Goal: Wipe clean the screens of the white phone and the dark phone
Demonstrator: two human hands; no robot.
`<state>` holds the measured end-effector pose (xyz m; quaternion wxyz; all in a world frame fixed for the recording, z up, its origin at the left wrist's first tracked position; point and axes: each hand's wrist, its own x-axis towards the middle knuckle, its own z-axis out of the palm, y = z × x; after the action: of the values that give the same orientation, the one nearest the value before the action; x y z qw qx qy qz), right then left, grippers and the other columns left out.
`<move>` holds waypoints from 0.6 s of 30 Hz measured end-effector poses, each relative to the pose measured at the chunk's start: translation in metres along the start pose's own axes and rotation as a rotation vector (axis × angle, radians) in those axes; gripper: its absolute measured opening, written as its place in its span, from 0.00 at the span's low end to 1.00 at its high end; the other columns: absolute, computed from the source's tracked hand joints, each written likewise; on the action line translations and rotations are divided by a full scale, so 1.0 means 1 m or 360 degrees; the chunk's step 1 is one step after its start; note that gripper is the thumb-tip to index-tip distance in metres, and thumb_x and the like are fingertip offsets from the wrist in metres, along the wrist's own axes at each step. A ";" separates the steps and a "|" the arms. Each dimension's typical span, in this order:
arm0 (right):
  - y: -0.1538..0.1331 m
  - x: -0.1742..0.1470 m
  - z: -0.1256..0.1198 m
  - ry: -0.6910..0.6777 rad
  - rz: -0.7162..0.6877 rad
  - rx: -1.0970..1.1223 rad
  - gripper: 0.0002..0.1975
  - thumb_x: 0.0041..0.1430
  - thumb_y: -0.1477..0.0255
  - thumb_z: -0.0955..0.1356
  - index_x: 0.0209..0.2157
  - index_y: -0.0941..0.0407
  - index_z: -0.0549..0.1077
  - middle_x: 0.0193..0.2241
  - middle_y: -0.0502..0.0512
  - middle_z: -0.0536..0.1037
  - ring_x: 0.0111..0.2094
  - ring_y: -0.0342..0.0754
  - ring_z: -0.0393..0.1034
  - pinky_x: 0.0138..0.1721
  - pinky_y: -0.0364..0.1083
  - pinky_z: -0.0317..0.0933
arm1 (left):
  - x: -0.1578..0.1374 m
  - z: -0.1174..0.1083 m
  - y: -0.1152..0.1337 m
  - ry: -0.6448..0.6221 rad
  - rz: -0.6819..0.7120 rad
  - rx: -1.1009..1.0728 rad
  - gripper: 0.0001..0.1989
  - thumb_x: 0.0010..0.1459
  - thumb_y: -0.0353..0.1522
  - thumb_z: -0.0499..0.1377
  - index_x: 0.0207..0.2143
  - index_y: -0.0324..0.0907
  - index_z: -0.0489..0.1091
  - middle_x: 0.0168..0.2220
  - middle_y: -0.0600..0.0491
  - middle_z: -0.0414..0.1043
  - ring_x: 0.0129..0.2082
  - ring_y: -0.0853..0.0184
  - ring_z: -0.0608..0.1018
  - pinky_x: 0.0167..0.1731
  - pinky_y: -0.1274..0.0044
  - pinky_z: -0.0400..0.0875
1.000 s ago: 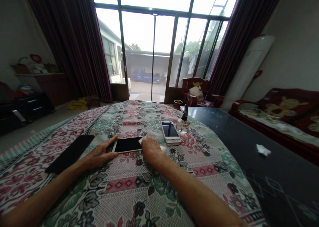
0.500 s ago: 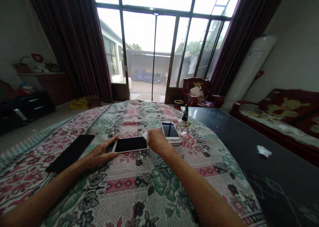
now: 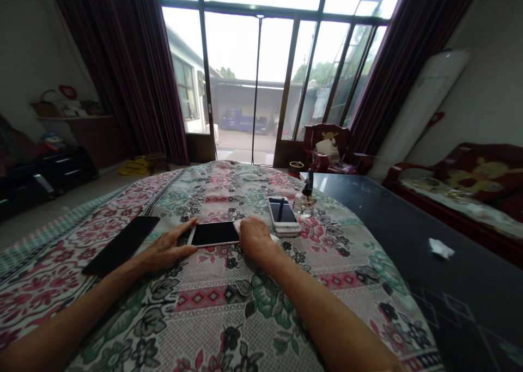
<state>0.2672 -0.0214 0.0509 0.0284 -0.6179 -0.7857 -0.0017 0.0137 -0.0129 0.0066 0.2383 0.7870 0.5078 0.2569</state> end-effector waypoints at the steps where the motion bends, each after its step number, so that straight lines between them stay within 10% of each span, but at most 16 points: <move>1: -0.001 -0.003 -0.001 -0.0032 -0.0016 -0.0016 0.12 0.61 0.78 0.61 0.33 0.60 0.77 0.34 0.66 0.77 0.34 0.50 0.70 0.35 0.46 0.58 | 0.000 0.000 0.001 -0.0008 -0.0002 -0.0003 0.39 0.48 0.40 0.59 0.63 0.43 0.56 0.63 0.45 0.58 0.62 0.52 0.63 0.61 0.61 0.56; 9: -0.021 -0.014 0.004 0.0083 -0.0162 -0.0071 0.12 0.55 0.83 0.62 0.34 0.61 0.76 0.39 0.68 0.74 0.40 0.54 0.66 0.35 0.47 0.57 | -0.001 -0.001 0.005 -0.0012 -0.0010 -0.0015 0.39 0.49 0.39 0.59 0.64 0.41 0.55 0.62 0.43 0.60 0.62 0.51 0.63 0.60 0.60 0.56; 18: -0.044 0.009 0.024 0.0368 -0.0836 0.0022 0.08 0.63 0.71 0.64 0.41 0.53 0.73 0.44 0.57 0.73 0.44 0.51 0.62 0.44 0.47 0.55 | -0.001 0.000 0.003 -0.0008 0.0031 -0.0020 0.39 0.50 0.42 0.59 0.63 0.39 0.56 0.63 0.42 0.58 0.62 0.53 0.62 0.61 0.63 0.55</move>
<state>0.2214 -0.0218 0.0289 0.1207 -0.3888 -0.9104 -0.0742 0.0157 -0.0151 0.0081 0.2419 0.7911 0.4978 0.2605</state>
